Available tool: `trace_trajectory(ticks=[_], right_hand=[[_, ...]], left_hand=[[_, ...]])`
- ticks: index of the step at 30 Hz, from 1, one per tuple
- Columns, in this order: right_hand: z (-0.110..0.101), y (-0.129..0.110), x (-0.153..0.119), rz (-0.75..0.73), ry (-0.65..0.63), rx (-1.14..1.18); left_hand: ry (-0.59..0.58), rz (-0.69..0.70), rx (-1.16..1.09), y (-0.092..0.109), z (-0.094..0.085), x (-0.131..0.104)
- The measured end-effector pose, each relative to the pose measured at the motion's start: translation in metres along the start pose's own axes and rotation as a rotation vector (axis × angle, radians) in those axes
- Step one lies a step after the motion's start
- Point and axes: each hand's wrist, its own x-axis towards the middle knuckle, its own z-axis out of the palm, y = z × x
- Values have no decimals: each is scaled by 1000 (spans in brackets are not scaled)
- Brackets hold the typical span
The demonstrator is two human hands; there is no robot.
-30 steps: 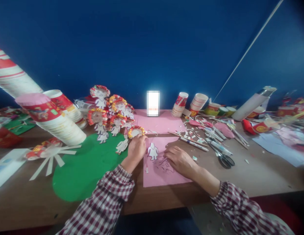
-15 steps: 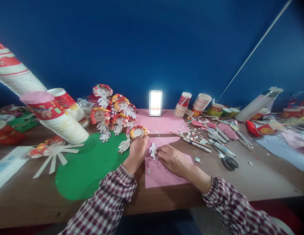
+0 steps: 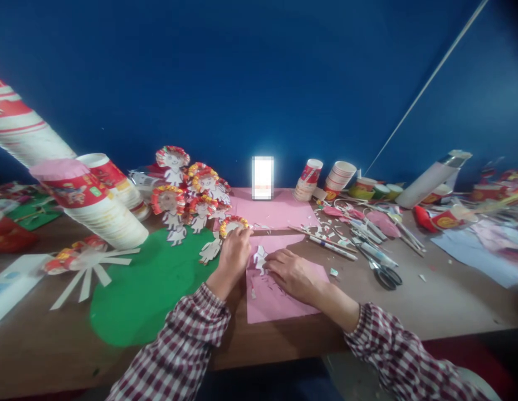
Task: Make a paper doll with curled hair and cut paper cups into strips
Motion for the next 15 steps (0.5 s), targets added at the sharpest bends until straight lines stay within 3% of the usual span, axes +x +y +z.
trace_trajectory(ticks=[4, 15], right_hand=[[0, 1, -3, 3, -7, -2], [-2, 16, -14, 19, 31, 40]], left_hand=[[59, 53, -50, -5, 4, 1], [-83, 72, 180, -6, 2, 4]])
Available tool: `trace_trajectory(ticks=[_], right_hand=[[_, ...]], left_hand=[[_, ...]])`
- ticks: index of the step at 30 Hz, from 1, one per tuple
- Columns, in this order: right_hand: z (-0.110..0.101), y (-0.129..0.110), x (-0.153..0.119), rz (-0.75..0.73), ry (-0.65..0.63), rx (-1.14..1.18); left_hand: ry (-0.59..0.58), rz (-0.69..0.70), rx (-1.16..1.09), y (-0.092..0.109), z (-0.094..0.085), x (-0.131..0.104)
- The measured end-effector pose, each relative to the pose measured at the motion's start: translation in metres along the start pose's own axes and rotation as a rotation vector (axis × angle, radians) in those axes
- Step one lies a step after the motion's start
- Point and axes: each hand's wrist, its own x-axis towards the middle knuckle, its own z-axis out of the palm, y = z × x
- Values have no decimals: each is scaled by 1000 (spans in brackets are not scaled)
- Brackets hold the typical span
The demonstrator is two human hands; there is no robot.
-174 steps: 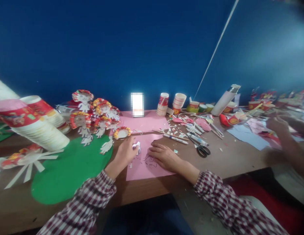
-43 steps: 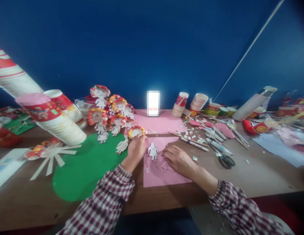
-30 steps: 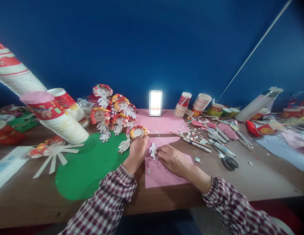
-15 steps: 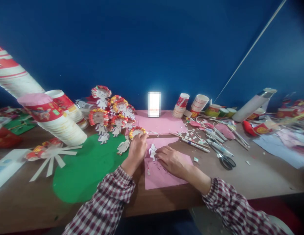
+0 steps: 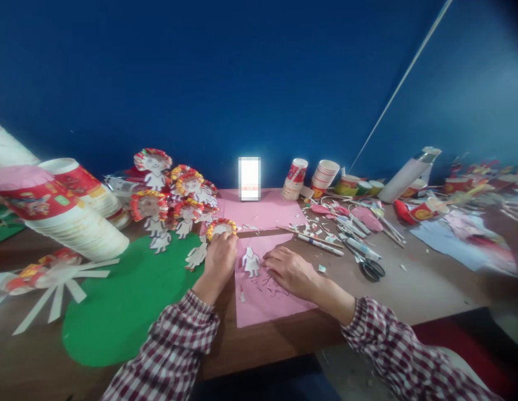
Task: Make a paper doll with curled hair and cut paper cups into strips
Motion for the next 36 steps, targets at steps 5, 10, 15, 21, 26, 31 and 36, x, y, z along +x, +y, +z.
trace_trajectory(ticks=[5, 10, 15, 21, 26, 31, 36], right_hand=[[-2, 14, 2, 11, 66, 34], [-13, 56, 12, 237, 210, 90], [-40, 123, 33, 582, 348, 75], [-72, 192, 76, 907, 615, 100], [-87, 213, 106, 985, 675, 45], [-94, 219, 119, 984, 600, 78], [-100, 223, 126, 978, 533, 36]], left_hand=[[53, -51, 54, 6, -10, -4], [198, -38, -53, 9, -9, -4], [272, 25, -118, 11, -4, -1], [296, 38, -162, 12, -5, 0], [318, 58, -148, 10, -4, 0], [332, 83, -127, 10, -5, -1], [355, 106, -137, 9, -4, 0]])
